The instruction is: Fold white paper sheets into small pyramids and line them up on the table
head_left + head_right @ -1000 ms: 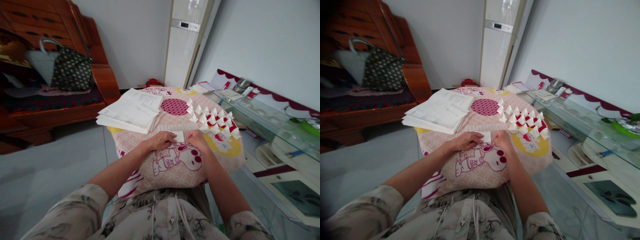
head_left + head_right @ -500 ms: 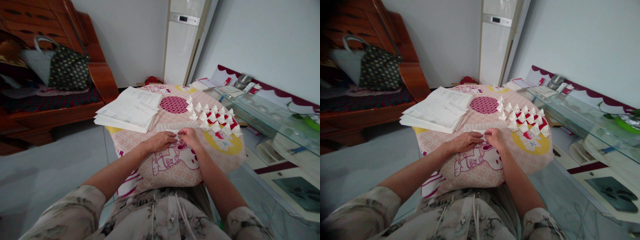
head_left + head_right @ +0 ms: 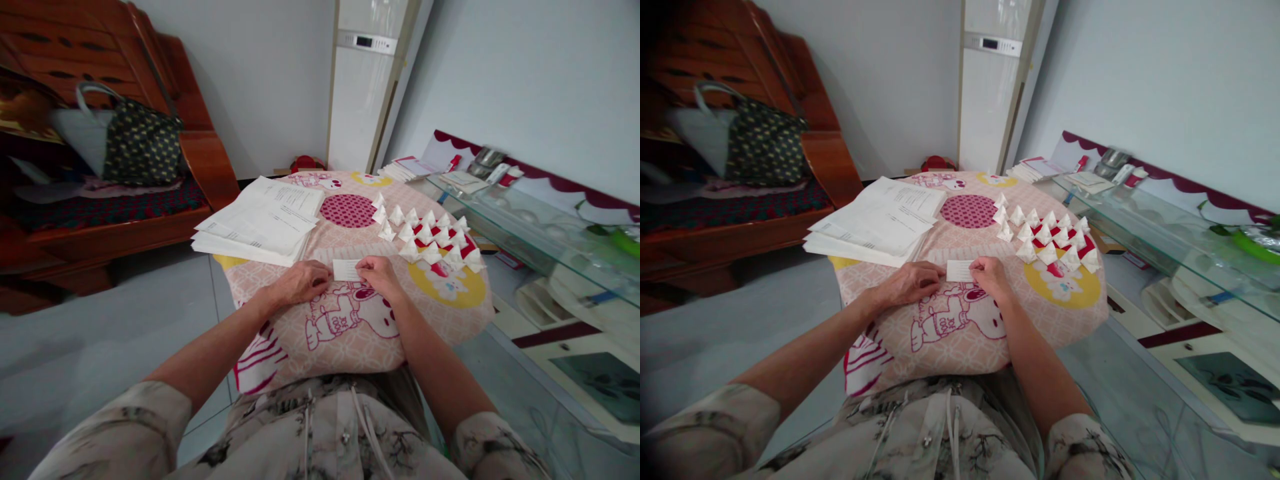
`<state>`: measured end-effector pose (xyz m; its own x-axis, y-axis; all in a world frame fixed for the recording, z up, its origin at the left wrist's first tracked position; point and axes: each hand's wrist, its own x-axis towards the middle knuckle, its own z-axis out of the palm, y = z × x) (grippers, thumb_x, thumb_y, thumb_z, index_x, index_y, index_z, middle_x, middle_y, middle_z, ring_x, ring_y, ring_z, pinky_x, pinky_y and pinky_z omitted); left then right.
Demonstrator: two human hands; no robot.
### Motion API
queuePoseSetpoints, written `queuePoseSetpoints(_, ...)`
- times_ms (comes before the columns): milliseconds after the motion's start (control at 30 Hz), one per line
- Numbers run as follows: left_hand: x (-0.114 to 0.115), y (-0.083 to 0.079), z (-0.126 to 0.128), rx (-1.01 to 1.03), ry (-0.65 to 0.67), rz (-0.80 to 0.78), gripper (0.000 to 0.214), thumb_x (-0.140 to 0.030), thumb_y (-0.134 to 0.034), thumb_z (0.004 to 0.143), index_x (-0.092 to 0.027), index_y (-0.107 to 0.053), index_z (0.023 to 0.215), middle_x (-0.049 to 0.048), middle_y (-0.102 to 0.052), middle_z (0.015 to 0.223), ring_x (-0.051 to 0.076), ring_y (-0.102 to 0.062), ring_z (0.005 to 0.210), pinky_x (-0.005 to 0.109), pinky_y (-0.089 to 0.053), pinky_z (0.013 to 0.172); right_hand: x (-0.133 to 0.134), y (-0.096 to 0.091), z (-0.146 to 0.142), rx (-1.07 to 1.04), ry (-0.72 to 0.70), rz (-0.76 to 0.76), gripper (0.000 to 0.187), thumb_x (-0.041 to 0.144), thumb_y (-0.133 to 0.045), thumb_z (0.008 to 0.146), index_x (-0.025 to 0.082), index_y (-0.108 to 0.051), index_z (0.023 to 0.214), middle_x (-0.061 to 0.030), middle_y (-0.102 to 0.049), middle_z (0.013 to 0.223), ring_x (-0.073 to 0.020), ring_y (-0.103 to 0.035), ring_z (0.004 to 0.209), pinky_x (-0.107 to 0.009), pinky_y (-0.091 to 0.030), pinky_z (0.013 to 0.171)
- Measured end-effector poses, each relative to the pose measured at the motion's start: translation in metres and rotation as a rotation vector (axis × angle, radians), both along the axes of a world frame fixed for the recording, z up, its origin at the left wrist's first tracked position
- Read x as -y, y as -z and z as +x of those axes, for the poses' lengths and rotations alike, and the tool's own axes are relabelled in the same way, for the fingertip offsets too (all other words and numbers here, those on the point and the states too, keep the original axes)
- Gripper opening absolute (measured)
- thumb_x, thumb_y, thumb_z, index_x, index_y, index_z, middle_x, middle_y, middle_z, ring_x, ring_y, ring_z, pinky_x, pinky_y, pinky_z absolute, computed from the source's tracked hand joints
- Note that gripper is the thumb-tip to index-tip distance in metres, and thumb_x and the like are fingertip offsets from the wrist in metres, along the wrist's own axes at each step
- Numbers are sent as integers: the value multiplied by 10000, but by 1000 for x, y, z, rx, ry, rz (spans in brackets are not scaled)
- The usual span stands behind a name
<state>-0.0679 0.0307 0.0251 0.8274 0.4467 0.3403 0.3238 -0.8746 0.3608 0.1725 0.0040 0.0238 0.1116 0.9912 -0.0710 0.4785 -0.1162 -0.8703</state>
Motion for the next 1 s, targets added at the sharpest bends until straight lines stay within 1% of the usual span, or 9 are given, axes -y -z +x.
queuePoseSetpoints(67, 0, -3, 6, 16, -47, 18, 141, -215, -566, 931, -140, -686, 938, 112, -710, 1058, 217, -653, 1028, 341, -521, 925, -2, 5, 2, -51, 2, 3, 154, 116, -583, 718, 146, -701, 812, 40, -612, 543, -80, -529, 443, -151, -396, 413)
queuePoseSetpoints(167, -3, -5, 24, -12, -34, 69, 256, -225, -612, 905, -134, -631, 1143, 131, -668, 1151, 243, -607, 1126, 351, -497, 963, -4, 10, 5, -164, 8, 2, 146, 156, -593, 713, 139, -695, 815, 32, -622, 534, -75, -501, 402, -154, -367, 381)
queuePoseSetpoints(267, -9, -3, 41, -156, 43, 95, 127, -183, -533, 931, -147, -649, 968, 95, -673, 954, 198, -640, 903, 297, -503, 826, -5, 12, 7, -275, 15, 9, 156, 226, -625, 711, 131, -690, 815, 11, -642, 541, -73, -481, 367, -165, -347, 363)
queuePoseSetpoints(367, -17, -3, 49, -152, 25, 85, 188, -177, -492, 940, -147, -649, 841, 76, -663, 830, 172, -618, 761, 273, -471, 728, -5, 12, 11, -361, 112, 88, 200, 320, -661, 703, 140, -676, 790, -8, -664, 585, -82, -483, 372, -180, -300, 341)
queuePoseSetpoints(500, -31, -15, 54, 132, -147, -142, 159, -166, -530, 874, -135, -673, 812, 28, -662, 740, 124, -570, 661, 228, -416, 638, -5, 8, 16, -285, 308, 334, 324, 477, -612, 781, 158, -659, 755, -33, -673, 644, -119, -544, 469, -212, -394, 419)
queuePoseSetpoints(600, -40, -26, 62, 338, -237, -384, 139, -175, -555, 809, -134, -678, 759, -9, -640, 686, 97, -528, 611, 201, -379, 578, -4, 6, 18, -222, 340, 450, 445, 574, -495, 865, 166, -660, 792, -72, -697, 740, -176, -633, 653, -257, -510, 584)
queuePoseSetpoints(700, -44, -26, 72, 401, -263, -548, 130, -179, -566, 756, -135, -671, 694, -24, -605, 632, 90, -496, 580, 198, -353, 543, -2, 5, 18, -195, 266, 419, 532, 621, -384, 908, 177, -643, 771, -73, -669, 721, -198, -632, 717, -269, -512, 629)
queuePoseSetpoints(833, -40, -11, 78, 464, -322, -712, 113, -179, -559, 712, -124, -641, 656, -27, -553, 580, 87, -458, 536, 205, -339, 512, -1, 9, 18, -149, 172, 360, 396, 557, -535, 805, 184, -615, 700, -6, -575, 627, -163, -541, 617, -245, -440, 567)
queuePoseSetpoints(1000, -38, 0, 77, 443, -252, -696, 165, -275, -616, 722, -120, -662, 689, -20, -575, 609, 91, -467, 561, 201, -332, 515, -5, 16, 15, -136, 123, 327, 302, 469, -584, 749, 178, -648, 699, 19, -527, 602, -142, -471, 589, -237, -378, 546)
